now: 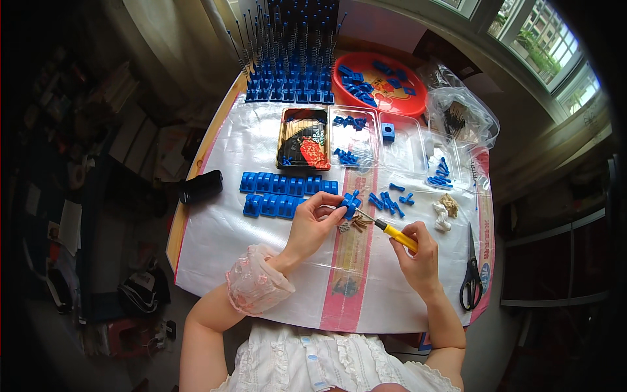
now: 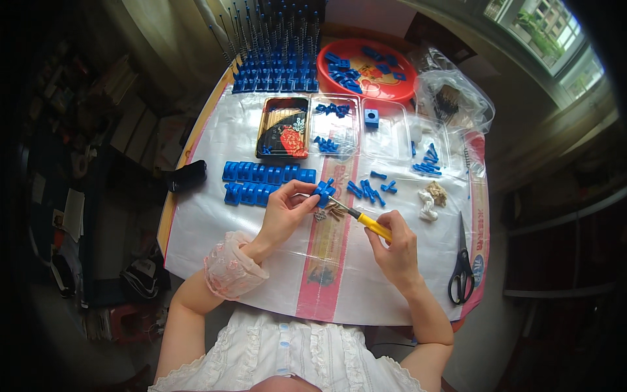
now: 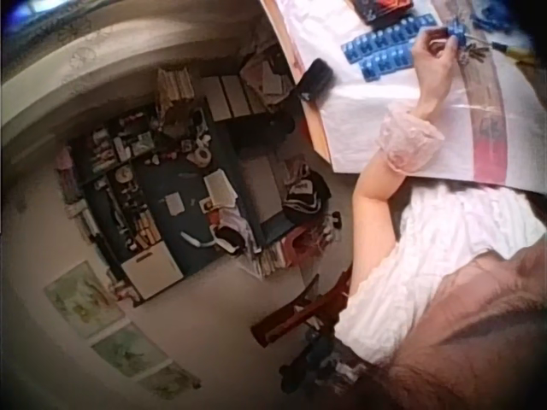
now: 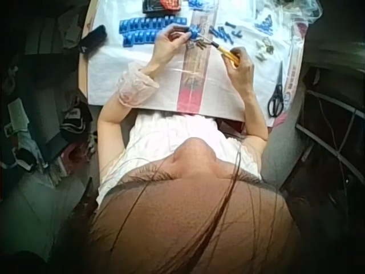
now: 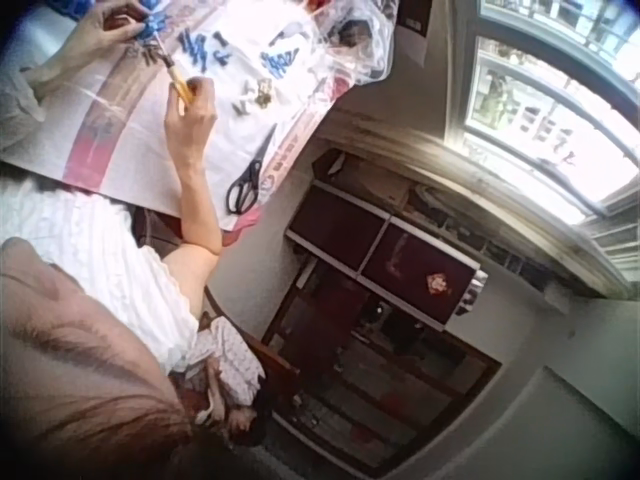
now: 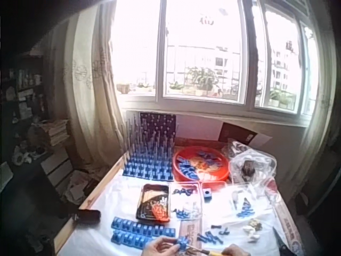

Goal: Assembling small blue plastic components with metal pins using a screwdriver-like hand tool.

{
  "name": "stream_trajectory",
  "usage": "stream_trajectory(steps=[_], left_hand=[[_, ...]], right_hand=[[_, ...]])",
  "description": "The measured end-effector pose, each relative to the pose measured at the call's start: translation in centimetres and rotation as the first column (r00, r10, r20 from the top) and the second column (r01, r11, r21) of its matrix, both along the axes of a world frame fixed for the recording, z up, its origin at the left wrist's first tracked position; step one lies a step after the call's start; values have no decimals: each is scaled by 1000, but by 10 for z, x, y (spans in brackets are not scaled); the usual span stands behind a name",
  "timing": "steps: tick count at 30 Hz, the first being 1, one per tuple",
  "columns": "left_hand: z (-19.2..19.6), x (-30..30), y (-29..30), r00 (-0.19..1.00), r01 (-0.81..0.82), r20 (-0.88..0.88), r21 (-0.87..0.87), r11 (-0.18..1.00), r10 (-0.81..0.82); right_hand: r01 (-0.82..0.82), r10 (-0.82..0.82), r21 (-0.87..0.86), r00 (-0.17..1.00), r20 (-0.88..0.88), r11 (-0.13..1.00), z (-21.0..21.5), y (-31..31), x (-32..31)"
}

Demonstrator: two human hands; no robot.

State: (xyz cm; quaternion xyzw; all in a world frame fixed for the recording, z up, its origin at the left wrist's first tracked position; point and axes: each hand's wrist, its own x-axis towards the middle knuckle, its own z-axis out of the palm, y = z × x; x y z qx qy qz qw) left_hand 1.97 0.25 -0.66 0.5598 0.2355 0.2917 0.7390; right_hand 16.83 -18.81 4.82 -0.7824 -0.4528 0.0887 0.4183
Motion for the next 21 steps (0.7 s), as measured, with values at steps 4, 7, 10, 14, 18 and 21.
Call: stream_trajectory(steps=[4, 7, 10, 14, 18, 21], left_hand=[[-1, -2, -1, 1000, -5, -7, 23, 1000, 5], [0, -2, -1, 1000, -5, -2, 19, 1000, 5], [2, -1, -1, 1000, -5, 8, 3, 1000, 5], [1, -1, -1, 1000, 3, 10, -4, 1000, -3], [0, -3, 1, 1000, 14, -15, 14, 1000, -14], [-1, -2, 0, 1000, 7, -3, 1, 1000, -7]], right_hand=[[-42, 40, 11, 994, 104, 999, 2, 1, 2], [-49, 56, -46, 984, 168, 998, 0, -1, 3], [-58, 81, -134, 982, 173, 989, -3, -5, 7], [-30, 47, -158, 993, 104, 987, -5, -4, 6], [-22, 32, -139, 997, 71, 990, 6, 1, -1], [-27, 44, -149, 993, 112, 989, 6, 0, 0]])
